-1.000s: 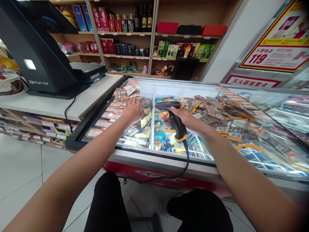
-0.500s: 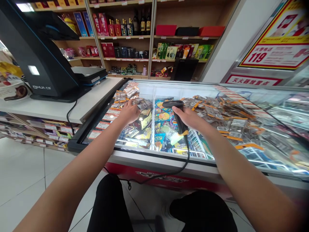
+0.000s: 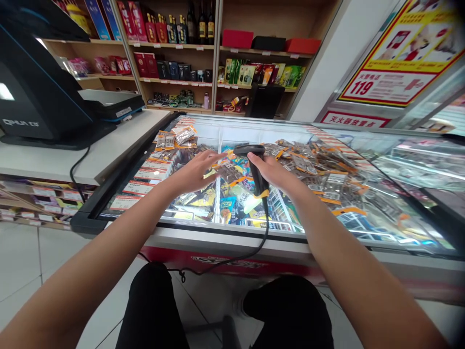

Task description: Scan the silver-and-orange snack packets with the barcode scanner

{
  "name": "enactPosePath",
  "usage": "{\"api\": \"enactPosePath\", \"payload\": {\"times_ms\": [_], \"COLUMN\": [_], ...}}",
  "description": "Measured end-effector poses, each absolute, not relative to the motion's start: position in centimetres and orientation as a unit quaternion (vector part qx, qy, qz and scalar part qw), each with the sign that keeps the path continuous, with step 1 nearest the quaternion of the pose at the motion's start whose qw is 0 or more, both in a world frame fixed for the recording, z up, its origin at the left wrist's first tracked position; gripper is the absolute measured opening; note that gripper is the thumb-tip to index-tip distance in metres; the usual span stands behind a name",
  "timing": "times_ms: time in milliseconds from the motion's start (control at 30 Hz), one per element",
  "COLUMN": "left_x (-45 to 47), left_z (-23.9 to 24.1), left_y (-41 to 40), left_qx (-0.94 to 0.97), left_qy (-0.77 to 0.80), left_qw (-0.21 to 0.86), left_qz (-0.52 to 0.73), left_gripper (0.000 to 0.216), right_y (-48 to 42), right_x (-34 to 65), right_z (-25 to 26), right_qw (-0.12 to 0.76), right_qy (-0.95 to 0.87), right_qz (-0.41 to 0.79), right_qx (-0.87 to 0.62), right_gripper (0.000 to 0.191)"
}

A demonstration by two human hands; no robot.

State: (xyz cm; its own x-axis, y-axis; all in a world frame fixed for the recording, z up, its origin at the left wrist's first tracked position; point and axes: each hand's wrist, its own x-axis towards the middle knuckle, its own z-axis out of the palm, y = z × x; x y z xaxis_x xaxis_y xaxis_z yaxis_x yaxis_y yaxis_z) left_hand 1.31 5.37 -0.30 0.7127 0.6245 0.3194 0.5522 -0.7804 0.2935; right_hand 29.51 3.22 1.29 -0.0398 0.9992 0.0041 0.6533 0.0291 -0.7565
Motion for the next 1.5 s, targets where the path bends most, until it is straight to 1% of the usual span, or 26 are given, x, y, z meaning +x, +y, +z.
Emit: {"api": "enactPosePath", "payload": {"times_ms": [233,333,400,500,567,633,733,933,1033,1100,1200,1267,1367,1433,1500], "left_x": [1.6,2.3,2.3,1.4,0.8,0.5,0.6,0.6,0.5,0.5,0.9,1.4,2.0,2.0,1.4], "left_z": [-1.7,-1.4,-1.1,-1.0,-1.2,-1.4,-1.5,-1.4,-1.6,-1.6,-1.6,-1.4,-1.2,-0.9,-0.6], "left_y": [6.0,5.8,6.0,6.7,7.1,7.3,7.2,7.2,7.2,7.1,6.6,6.2,5.9,5.9,6.2], "left_qx": [0.933,0.936,0.924,0.904,0.902,0.904,0.904,0.909,0.903,0.9,0.906,0.911,0.903,0.893,0.867], "left_qy": [0.32,0.323,0.356,0.405,0.409,0.403,0.401,0.384,0.397,0.401,0.378,0.349,0.335,0.378,0.464], "left_qw": [0.09,0.06,0.035,0.023,0.036,0.05,0.052,0.053,0.048,0.059,0.104,0.154,0.206,0.164,0.068], "left_qz": [0.139,0.127,0.134,0.133,0.131,0.135,0.142,0.156,0.159,0.16,0.158,0.159,0.172,0.179,0.171], "left_gripper": [0.053,0.051,0.054,0.059,0.063,0.064,0.06,0.047,0.053,0.058,0.061,0.061,0.057,0.05,0.046], "right_y": [2.8,2.4,2.0,1.5,1.3,1.2,1.2,1.1,1.1,1.0,0.9,0.9,1.0,1.0,1.0], "right_x": [29.1,29.0,29.3,29.9,30.2,30.3,30.2,30.2,30.3,30.1,29.2,28.4,27.4,27.0,27.0], "right_z": [1.6,2.2,2.7,3.4,3.6,3.7,3.7,3.8,3.9,4.0,3.7,3.3,2.3,1.8,1.7], "right_qw": [0.351,0.37,0.346,0.268,0.214,0.178,0.162,0.184,0.181,0.197,0.273,0.313,0.309,0.29,0.274], "right_qy": [-0.632,-0.629,-0.627,-0.638,-0.67,-0.701,-0.71,-0.691,-0.697,-0.695,-0.681,-0.668,-0.652,-0.667,-0.697], "right_qz": [0.32,0.37,0.426,0.473,0.478,0.472,0.471,0.509,0.506,0.495,0.483,0.498,0.539,0.527,0.474], "right_qx": [-0.613,-0.575,-0.553,-0.545,-0.527,-0.505,-0.498,-0.479,-0.474,-0.483,-0.477,-0.456,-0.434,-0.439,-0.463], "right_gripper": [0.062,0.061,0.06,0.057,0.058,0.062,0.067,0.058,0.058,0.058,0.058,0.062,0.068,0.067,0.064]}}
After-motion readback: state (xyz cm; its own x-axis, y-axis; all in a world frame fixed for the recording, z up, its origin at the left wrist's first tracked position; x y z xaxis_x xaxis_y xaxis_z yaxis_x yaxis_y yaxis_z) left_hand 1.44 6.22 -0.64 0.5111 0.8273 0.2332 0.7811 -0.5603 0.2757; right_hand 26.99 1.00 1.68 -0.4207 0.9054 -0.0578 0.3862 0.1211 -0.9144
